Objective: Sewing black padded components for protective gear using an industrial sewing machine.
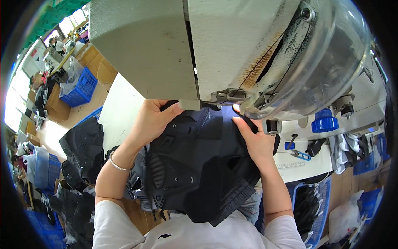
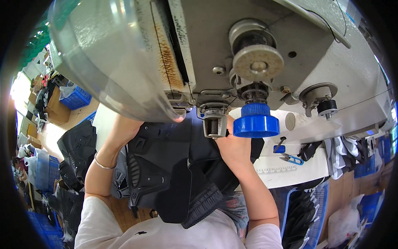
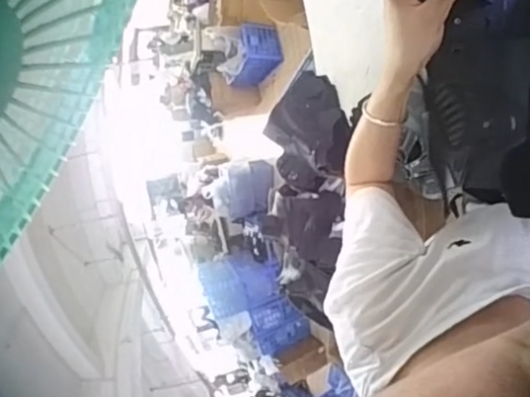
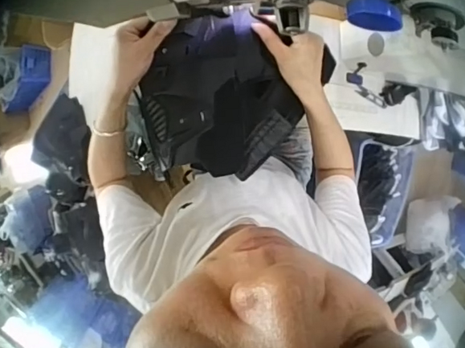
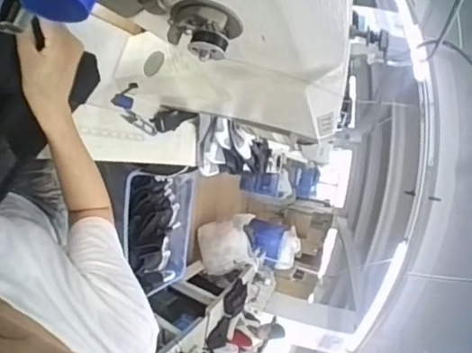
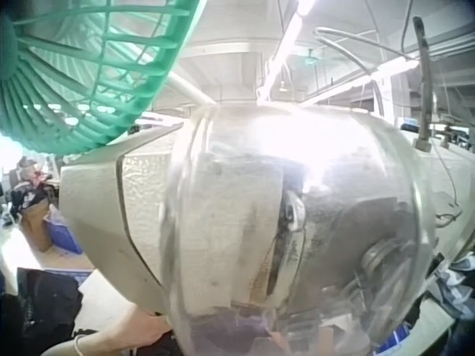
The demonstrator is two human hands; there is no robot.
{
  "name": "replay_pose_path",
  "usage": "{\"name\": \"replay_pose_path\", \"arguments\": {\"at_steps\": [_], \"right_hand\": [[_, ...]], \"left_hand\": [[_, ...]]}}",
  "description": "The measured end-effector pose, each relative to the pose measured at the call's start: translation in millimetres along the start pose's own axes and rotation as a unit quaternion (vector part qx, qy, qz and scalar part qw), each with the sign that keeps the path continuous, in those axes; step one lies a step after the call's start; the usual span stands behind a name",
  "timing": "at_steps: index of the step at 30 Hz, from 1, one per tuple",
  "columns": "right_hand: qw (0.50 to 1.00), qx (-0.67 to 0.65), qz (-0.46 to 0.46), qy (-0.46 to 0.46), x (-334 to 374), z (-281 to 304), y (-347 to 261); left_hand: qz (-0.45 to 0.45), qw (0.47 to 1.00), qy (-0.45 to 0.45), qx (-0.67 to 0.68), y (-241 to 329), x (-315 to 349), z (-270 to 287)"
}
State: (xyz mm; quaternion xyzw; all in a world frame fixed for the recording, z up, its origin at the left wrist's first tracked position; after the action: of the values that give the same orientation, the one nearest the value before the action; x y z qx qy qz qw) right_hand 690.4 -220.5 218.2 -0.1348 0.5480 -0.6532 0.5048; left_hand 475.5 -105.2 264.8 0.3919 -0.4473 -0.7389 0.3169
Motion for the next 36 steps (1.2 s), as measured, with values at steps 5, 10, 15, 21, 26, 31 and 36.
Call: {"name": "replay_pose_path", "arguments": {"at_steps": [5,10,15,21,26,31,36], "right_hand": [[1.0,0.019,0.02,-0.004,-2.7,0.8,-5.0],[0.999,0.032,0.032,-0.01,-3.9,1.4,-3.3],[0.999,0.02,0.018,-0.019,-4.0,1.7,-2.6],[1.0,0.02,0.019,-0.015,-5.3,1.4,2.7],[1.0,0.007,0.02,-0.022,-8.7,1.9,2.3],[1.0,0.011,0.003,-0.017,-10.4,0.1,7.6],[1.0,0.027,0.0,-0.017,-10.0,1.0,8.7]], "left_hand": [[-0.031,0.999,-0.016,0.018,-1.8,-1.0,-3.3],[-0.029,0.999,-0.015,0.003,-2.5,-2.4,-5.1],[-0.024,1.0,-0.017,-0.004,-3.2,-3.8,-5.6],[-0.009,0.999,-0.012,-0.046,-5.4,-3.9,-4.3],[-0.007,0.998,-0.004,-0.055,-8.3,-6.3,-5.6],[-0.029,1.0,0.002,-0.006,-9.5,-7.4,-6.6],[-0.025,1.0,-0.001,-0.018,-11.4,-7.8,-6.9]]}}
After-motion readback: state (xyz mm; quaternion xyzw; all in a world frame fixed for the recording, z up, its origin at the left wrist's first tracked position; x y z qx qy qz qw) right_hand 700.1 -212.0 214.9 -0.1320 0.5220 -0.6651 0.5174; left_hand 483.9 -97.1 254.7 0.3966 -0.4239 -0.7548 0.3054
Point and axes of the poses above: each hand's wrist, its own x-axis away from the middle knuckle, its own z-axis out of the back of the hand, y = z × x, the point moved 3 cm from there along -x, towards the middle knuckle, and after that the axes turned 4 degrees about y, right-handed, at the moved point
